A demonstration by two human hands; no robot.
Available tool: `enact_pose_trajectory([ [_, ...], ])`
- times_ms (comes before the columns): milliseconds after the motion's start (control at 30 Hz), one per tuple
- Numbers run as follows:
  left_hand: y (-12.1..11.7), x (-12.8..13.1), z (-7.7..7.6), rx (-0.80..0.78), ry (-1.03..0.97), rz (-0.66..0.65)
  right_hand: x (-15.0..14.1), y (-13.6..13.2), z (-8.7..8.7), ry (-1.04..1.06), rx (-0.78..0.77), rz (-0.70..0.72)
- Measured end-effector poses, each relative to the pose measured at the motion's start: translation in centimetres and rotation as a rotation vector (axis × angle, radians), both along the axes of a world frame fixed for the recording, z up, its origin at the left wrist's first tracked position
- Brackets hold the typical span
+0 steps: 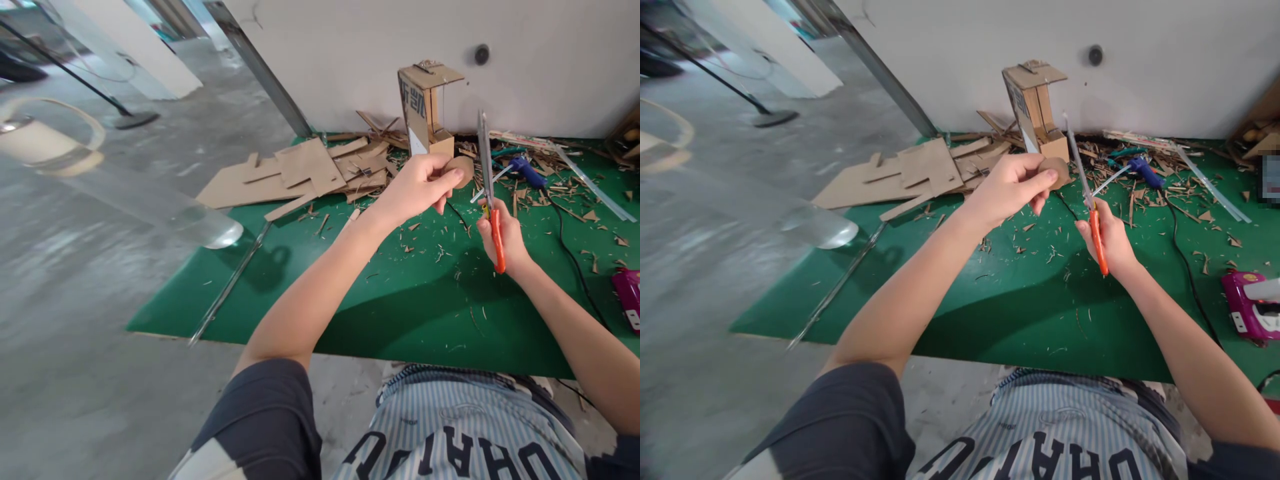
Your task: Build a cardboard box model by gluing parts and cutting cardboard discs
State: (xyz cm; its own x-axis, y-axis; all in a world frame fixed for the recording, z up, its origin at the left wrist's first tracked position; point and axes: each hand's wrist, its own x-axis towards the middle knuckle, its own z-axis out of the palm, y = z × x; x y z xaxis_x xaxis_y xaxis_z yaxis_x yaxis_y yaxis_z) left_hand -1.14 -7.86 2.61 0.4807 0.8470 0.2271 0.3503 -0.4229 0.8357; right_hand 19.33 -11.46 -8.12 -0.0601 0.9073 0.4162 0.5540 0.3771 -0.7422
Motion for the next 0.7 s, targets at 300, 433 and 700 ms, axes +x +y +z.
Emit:
enact_pose_trajectory([
  [300,1.0,0.7,-1.2,-0.247,-0.420,0.168,0.0,-0.3,0.6,-0.046,0.031,-0.122],
  [433,1.0,1.0,-1.3,-0.349,-0.548,0.181,0.1,-0.3,0.3,-0.062,0.050,-0.121],
  [700,1.4,0.8,-1.7,-0.369,-0.654,0.224,0.0,-0.5,0.5,0.040,-0.003,-0.033],
])
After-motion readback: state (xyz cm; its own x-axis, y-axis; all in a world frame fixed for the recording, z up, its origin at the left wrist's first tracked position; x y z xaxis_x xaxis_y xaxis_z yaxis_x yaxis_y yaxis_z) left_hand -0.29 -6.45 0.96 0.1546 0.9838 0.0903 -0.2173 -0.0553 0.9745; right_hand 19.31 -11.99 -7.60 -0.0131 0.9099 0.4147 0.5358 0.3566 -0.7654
